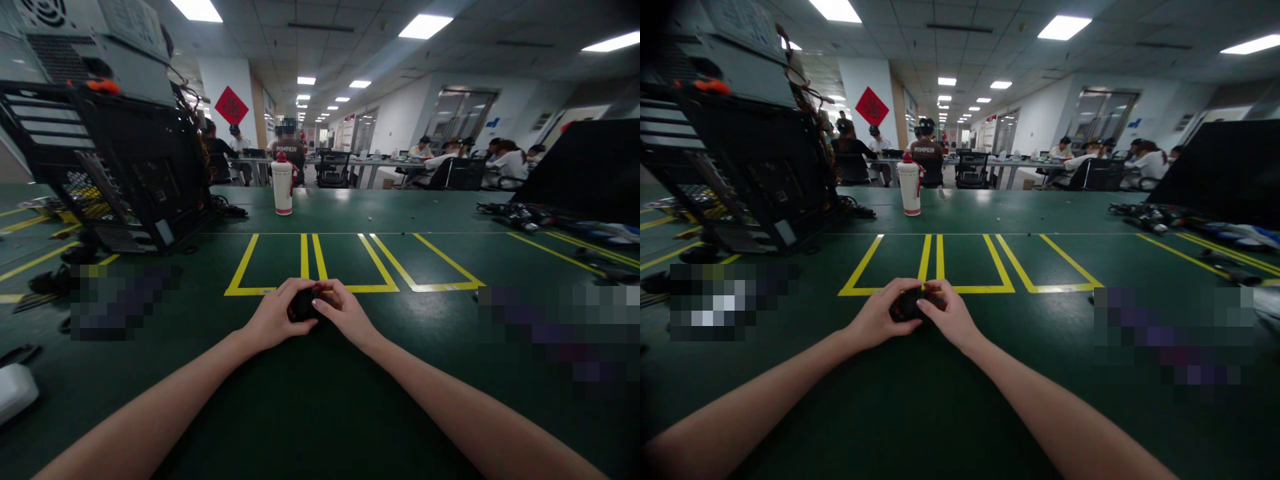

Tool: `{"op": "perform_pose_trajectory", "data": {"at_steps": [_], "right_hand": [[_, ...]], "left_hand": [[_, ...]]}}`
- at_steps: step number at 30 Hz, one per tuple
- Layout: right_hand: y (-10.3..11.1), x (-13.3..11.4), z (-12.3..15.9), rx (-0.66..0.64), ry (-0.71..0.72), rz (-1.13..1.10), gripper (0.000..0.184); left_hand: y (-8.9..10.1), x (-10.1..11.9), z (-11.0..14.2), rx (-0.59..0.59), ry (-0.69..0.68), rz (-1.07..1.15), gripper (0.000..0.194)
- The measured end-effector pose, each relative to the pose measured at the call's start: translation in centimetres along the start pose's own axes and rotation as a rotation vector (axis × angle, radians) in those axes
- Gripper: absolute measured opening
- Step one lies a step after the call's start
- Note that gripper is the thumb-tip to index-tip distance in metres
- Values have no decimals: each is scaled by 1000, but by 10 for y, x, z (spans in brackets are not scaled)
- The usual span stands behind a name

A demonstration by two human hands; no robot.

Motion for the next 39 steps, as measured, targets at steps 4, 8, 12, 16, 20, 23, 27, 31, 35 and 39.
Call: {"op": "perform_pose_trajectory", "data": {"at_steps": [4, 8, 12, 16, 20, 23, 27, 31, 35, 39], "right_hand": [[-2, -2, 2, -28, -21, 8, 21], [-5, -4, 2, -46, -7, -26, 19], [-3, -5, 2, -16, 23, -1, 17], [-1, -6, 1, 1, 38, 39, 19], [0, -2, 1, 14, 15, 55, 24], [-1, -2, 1, 0, 18, 39, 21], [-4, -5, 2, -18, 42, 17, 18], [-1, -9, 3, 10, 75, 62, 13], [0, -8, 2, 20, 54, 80, 19], [-1, -5, 2, 11, 24, 64, 24]], "left_hand": [[0, 0, 0, 5, 6, -3, 55], [1, 0, 0, 3, 3, -1, 55], [1, 1, 1, 1, -2, 0, 55], [1, 0, 0, 4, 1, 2, 56], [1, 1, 0, 14, -5, -8, 56], [2, 2, 0, 14, -11, -20, 55], [1, -1, 1, 11, 2, -21, 56], [1, -1, 1, 6, 2, -23, 56], [0, 0, 0, 7, 5, -10, 56], [1, 1, 0, 8, 9, -4, 55]]}}
Point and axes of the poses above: each hand's wrist, its own z-axis away from the middle knuckle, its own y-axis out of the back of the hand, x = y × z, the point moved 9 cm from there along -z, towards the middle knuckle, and after that the axes turned 1 degree about -x, right-handed, at the moved point
